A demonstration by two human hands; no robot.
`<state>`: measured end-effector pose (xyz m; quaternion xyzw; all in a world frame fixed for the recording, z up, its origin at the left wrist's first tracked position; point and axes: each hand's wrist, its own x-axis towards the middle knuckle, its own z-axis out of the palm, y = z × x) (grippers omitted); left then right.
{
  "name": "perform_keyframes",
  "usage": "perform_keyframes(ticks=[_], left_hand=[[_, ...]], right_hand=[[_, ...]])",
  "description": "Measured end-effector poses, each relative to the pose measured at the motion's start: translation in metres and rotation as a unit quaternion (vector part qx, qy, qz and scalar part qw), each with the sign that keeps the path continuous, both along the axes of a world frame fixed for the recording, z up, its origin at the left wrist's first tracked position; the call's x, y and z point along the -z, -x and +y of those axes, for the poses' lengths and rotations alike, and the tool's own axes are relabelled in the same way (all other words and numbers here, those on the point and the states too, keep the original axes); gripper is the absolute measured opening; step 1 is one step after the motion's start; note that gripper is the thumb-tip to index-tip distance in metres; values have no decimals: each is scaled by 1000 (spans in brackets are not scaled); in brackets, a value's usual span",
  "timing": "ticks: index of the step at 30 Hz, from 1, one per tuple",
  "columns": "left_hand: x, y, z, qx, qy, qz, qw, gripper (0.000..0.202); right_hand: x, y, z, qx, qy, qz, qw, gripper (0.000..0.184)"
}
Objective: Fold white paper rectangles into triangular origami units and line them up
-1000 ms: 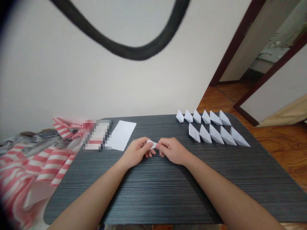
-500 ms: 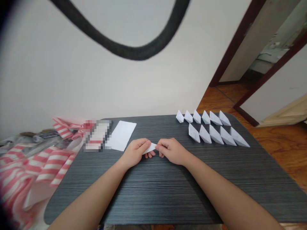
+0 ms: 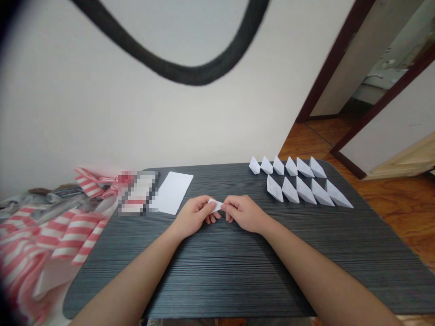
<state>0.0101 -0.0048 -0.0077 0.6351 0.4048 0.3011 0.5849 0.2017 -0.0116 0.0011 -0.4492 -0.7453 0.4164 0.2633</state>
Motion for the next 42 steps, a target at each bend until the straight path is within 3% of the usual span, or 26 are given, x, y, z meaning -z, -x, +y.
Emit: perform_keyframes(ticks=[11,17,20,23,26,31,42], left_hand=[[-1,0,0,0,-8,18,1000,32],[3,0,1,-42,-11,-14,999,29],[5,1,2,-40,-23,-6,999,24],[4,0,3,-49,-7,-21,999,23],[4,0,3,-38,3,-18,999,23],[4,-1,1,-45,-36,30,998,27],[-8,-4,-5,-2,-108,79,991,30]], right_hand=[[2,-1,0,8,2,-2,1000,28],[8,-5,2,17,25,21,999,25],[9,-5,2,12,29,60,998,25],[11,-2,1,8,51,134,990,12],[12,0,0,-3,53,162,985,20],[11,-1,0,-14,38,136,990,12],[13,-1,1,-4,58,148,987,18]])
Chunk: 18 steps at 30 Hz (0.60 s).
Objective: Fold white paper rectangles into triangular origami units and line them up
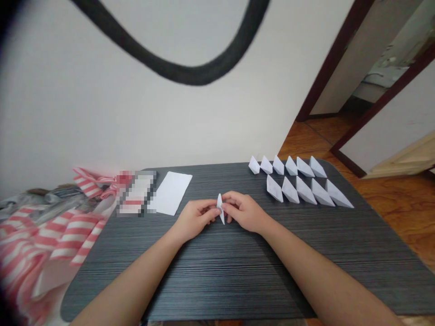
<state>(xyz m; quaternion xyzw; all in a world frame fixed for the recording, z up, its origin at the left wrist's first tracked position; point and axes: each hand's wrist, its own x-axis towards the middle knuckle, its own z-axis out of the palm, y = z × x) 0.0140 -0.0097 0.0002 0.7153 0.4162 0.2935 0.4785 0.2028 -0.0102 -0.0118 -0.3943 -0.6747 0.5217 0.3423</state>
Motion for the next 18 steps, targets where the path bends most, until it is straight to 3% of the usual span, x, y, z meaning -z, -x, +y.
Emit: perform_keyframes(ticks=[9,18], left_hand=[[1,-1,-2,-13,-13,1,1000,29],[9,2,2,-37,78,-75,993,38]], right_hand=[[-1,2,-2,5,-15,-32,999,21],[-8,6,-4,37,-118,-112,986,25]])
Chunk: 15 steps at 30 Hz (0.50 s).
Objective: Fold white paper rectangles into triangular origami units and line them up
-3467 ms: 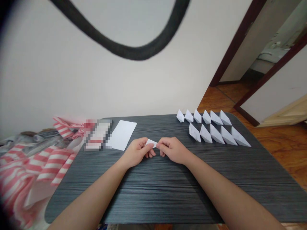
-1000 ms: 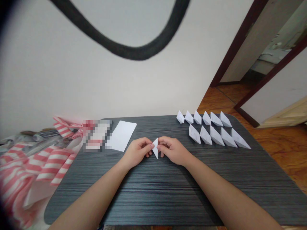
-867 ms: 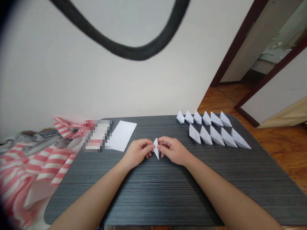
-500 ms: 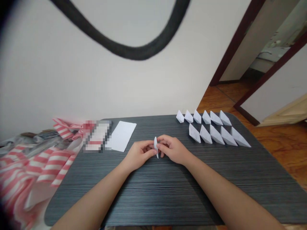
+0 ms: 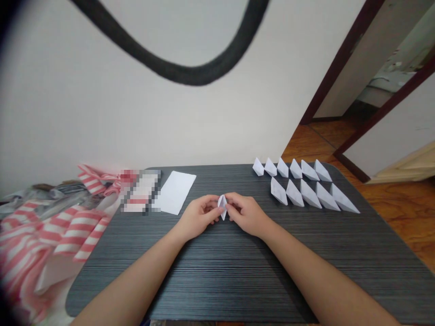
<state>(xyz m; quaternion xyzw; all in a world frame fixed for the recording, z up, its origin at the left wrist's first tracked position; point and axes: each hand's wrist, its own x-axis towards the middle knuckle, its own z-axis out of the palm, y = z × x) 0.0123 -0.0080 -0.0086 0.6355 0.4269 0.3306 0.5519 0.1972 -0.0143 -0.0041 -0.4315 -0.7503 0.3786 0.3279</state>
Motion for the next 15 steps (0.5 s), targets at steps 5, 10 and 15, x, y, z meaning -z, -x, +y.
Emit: perform_keyframes(ticks=[5,10,15], left_hand=[[0,0,1,9,36,-40,998,37],[0,1,2,8,42,-69,997,38],[-2,3,2,-7,59,-97,994,42]], right_hand=[[0,1,0,-5,-7,-14,1000,28],[1,-2,3,-3,-29,-11,1000,29],[3,-3,6,-17,-65,-1,998,33]])
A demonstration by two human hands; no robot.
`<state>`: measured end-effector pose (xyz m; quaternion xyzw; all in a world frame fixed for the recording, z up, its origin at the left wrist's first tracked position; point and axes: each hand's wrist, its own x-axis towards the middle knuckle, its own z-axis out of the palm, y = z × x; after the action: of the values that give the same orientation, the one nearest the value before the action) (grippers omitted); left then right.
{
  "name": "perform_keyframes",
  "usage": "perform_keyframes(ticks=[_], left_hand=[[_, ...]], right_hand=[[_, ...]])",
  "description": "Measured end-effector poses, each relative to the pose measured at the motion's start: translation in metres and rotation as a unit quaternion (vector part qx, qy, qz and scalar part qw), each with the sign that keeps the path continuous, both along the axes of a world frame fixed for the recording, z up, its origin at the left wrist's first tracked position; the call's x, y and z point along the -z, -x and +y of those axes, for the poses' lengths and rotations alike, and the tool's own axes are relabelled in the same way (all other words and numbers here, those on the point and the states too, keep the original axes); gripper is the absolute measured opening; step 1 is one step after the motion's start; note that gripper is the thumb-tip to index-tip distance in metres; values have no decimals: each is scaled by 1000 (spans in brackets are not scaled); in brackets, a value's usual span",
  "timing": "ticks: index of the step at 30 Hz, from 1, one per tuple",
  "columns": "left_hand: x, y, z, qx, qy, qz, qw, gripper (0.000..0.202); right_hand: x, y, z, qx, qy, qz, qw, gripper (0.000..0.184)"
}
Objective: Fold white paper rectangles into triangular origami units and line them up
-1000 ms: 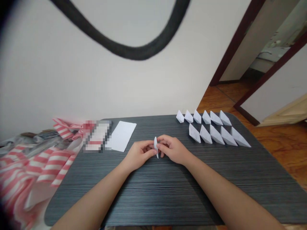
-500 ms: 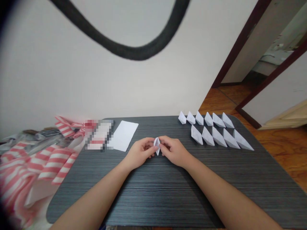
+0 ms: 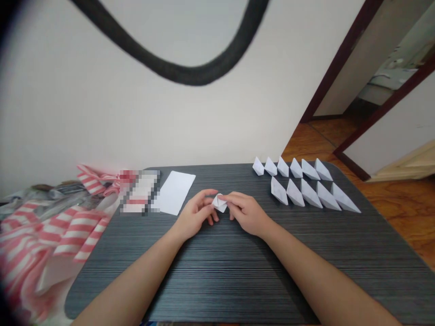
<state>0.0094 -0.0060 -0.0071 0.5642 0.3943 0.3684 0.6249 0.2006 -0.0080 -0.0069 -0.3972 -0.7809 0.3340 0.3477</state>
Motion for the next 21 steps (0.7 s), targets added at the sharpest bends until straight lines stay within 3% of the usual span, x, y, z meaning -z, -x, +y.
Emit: perform_keyframes(ticks=[6,14,18,21], left_hand=[[2,-1,2,4,-19,65,998,36],[1,0,1,18,-25,84,996,23],[-1,0,-2,43,-40,106,993,20],[-2,0,-2,54,-42,112,991,20]], right_hand=[[0,1,-1,-33,-5,18,999,34],[7,2,-4,14,102,59,993,34],[0,4,-3,17,79,4,997,19],[-6,5,-4,22,52,-35,998,21]])
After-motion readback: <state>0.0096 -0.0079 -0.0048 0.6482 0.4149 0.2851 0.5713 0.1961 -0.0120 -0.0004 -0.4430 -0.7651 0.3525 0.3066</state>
